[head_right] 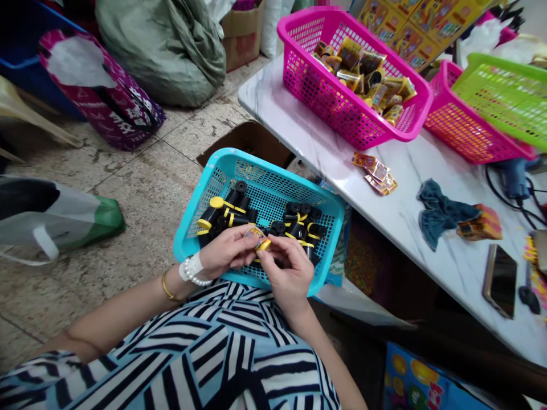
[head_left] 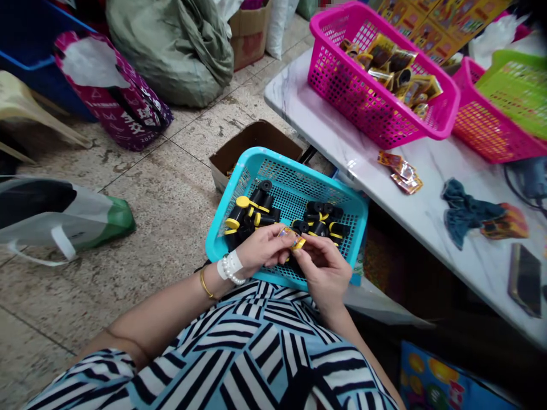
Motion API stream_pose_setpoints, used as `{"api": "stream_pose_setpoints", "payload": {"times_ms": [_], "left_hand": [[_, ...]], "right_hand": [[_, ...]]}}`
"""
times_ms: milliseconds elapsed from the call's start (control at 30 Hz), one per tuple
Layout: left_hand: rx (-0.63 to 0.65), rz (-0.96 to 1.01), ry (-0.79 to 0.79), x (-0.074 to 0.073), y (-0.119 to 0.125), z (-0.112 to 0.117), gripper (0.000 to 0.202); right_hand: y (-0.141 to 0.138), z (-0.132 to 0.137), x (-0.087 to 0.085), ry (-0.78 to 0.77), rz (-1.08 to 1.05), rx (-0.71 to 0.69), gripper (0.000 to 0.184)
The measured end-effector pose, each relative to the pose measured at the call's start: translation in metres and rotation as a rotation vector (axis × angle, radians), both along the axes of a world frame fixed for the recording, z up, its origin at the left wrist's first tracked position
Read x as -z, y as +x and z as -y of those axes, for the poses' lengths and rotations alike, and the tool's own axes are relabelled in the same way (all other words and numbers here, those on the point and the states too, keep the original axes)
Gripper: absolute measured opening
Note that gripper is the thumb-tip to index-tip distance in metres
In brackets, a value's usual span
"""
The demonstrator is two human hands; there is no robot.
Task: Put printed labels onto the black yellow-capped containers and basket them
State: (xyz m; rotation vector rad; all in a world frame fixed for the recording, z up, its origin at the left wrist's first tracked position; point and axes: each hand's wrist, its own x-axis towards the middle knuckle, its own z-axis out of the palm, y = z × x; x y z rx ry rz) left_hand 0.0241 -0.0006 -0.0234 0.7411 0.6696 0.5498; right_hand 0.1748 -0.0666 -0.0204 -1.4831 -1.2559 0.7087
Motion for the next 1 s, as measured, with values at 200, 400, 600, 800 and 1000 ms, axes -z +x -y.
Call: {"api": "stream_pose_setpoints", "payload": {"times_ms": [200, 400, 600, 800, 1000], "left_hand": [[-0.042, -0.034, 0.008, 0.004, 0.000, -0.001, 0.040], [-0.044, 0.011, 0.074, 0.010, 0.004, 0.002, 0.036], [0.041, -0.006, -0.078, 0.005, 0.002, -0.002, 0.047], [0.050, 0.003, -0.208, 0.005, -0.001, -0.001, 0.053], [0.045, -0.016, -0.183, 0.024, 0.000, 0.003, 0.055]], "right_hand": [[0.003, 0.002, 0.007, 0.101, 0.197, -0.060, 0.029], [-0.002, 0.002, 0.017, 0.117, 0.133, 0.013, 0.028], [0.014, -0.003, 0.010, 0.064, 0.072, -0.183, 0.040], [0.011, -0.011, 0.017, 0.139, -0.090, -0.191, 0.016], [0.002, -0.017, 0.035, 0.186, -0.087, -0.218, 0.013]]}}
